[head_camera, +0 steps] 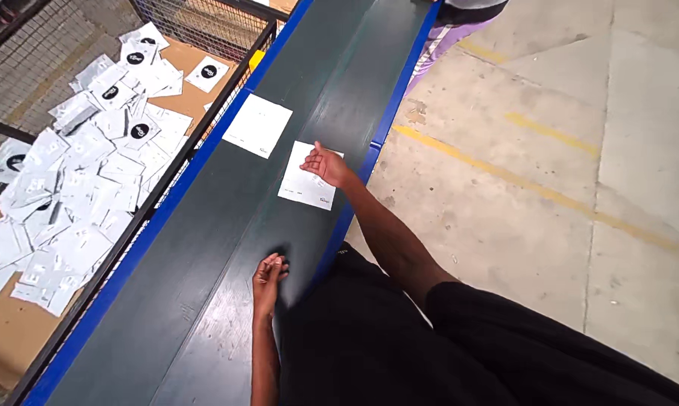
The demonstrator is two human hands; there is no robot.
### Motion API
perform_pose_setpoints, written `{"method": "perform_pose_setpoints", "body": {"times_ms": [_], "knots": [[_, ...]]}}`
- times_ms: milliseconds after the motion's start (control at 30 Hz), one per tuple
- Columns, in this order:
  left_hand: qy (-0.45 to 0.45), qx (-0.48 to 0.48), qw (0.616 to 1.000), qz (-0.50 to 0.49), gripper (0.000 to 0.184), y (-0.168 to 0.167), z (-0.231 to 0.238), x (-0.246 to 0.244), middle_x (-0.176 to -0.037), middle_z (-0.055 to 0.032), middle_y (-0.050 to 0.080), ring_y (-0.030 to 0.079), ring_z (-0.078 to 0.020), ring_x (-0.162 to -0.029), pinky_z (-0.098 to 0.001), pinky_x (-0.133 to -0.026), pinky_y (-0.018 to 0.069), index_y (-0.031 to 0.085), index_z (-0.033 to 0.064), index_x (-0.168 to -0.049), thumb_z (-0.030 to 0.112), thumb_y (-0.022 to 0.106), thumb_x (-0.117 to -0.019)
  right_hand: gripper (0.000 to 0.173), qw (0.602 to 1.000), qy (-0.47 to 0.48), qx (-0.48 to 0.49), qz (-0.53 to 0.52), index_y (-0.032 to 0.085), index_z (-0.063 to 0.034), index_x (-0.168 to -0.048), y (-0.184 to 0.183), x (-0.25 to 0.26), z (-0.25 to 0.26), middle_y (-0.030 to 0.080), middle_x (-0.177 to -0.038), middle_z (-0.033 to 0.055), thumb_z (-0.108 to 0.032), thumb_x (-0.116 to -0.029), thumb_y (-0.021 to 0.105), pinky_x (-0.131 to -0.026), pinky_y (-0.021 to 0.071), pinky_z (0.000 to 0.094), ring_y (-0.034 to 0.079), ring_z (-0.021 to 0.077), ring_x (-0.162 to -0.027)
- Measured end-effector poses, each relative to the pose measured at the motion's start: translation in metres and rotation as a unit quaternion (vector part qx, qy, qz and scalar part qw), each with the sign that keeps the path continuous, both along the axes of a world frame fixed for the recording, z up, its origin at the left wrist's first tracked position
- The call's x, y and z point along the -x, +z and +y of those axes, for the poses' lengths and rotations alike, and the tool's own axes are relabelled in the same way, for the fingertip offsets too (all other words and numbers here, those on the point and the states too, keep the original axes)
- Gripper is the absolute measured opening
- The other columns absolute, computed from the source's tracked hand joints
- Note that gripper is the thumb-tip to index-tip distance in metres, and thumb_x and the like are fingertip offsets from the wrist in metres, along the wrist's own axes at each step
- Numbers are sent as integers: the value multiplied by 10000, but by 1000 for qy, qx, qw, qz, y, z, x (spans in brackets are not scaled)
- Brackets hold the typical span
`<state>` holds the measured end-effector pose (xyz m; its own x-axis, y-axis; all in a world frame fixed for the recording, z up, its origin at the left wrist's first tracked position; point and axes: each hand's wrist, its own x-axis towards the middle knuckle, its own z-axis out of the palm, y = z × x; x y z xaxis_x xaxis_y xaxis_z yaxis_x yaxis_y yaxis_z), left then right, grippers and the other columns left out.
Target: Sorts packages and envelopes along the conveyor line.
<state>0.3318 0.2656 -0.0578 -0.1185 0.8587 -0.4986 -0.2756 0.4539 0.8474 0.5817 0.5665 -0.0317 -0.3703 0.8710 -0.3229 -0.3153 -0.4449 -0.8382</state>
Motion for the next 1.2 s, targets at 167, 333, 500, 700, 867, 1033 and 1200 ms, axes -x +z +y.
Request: {"method": "perform_pose_setpoints", "body": {"times_ms": [167,333,500,700,867,1033,1200], "knots": [[-18,-18,997,71,392,0,-29,-21,-1137,-150,724,737,-269,-950,-437,-799,650,589,-28,-1323,172,664,-995,413,985,65,-50,-151,628,21,-1152,-17,57,-16,745,-1067,139,-363,-1097,489,-841,634,420,748,257,-964],[47,-46,974,215,442,6,-16,5,-1172,-137,702,722,-186,-971,-370,-817,635,620,-13,-1273,256,726,-939,905,751,132,-327,-558,530,-152,-1477,-22,62,-74,494,-1532,145,-698,-784,733,-1149,386,575,431,335,-1438],[-26,-103,883,457,620,25,89,82,-1473,-251,501,501,-351,-1369,-531,-1086,478,558,-21,-1390,428,645,-972,1129,660,247,-377,-601,460,-180,-1533,-34,53,-123,402,-1610,145,-783,-635,788,-1164,323,632,381,388,-1465],[-92,17,803,589,953,8,184,162,-1655,-340,63,98,-534,-1526,-702,-1181,229,381,31,-1558,616,691,-871,864,749,269,-295,-529,442,-78,-1487,-20,60,-146,672,-1202,158,-442,-810,838,-1002,503,563,643,343,-1139],[-136,110,785,594,1155,-9,144,191,-1664,-299,128,115,-495,-1538,-789,-1150,97,229,79,-1628,687,744,-792,352,903,237,-160,-320,707,-47,-1046,-12,19,-159,715,-882,81,-385,-952,715,-809,576,427,695,173,-821],[-138,162,780,588,1308,15,44,185,-1581,-373,256,256,-581,-1450,-775,-1092,296,344,-4,-1564,698,881,-599,335,959,-18,30,-280,616,-63,-1252,0,-11,-171,734,-1003,120,-316,-1032,629,-668,624,404,733,220,-801],[-149,134,782,591,1362,-1,-59,157,-1617,-384,142,165,-559,-1497,-675,-1204,198,394,-58,-1507,743,877,-518,260,939,111,-116,-303,675,-54,-1158,50,15,-126,735,-957,90,-258,-1000,641,-795,605,423,719,183,-844]]}}
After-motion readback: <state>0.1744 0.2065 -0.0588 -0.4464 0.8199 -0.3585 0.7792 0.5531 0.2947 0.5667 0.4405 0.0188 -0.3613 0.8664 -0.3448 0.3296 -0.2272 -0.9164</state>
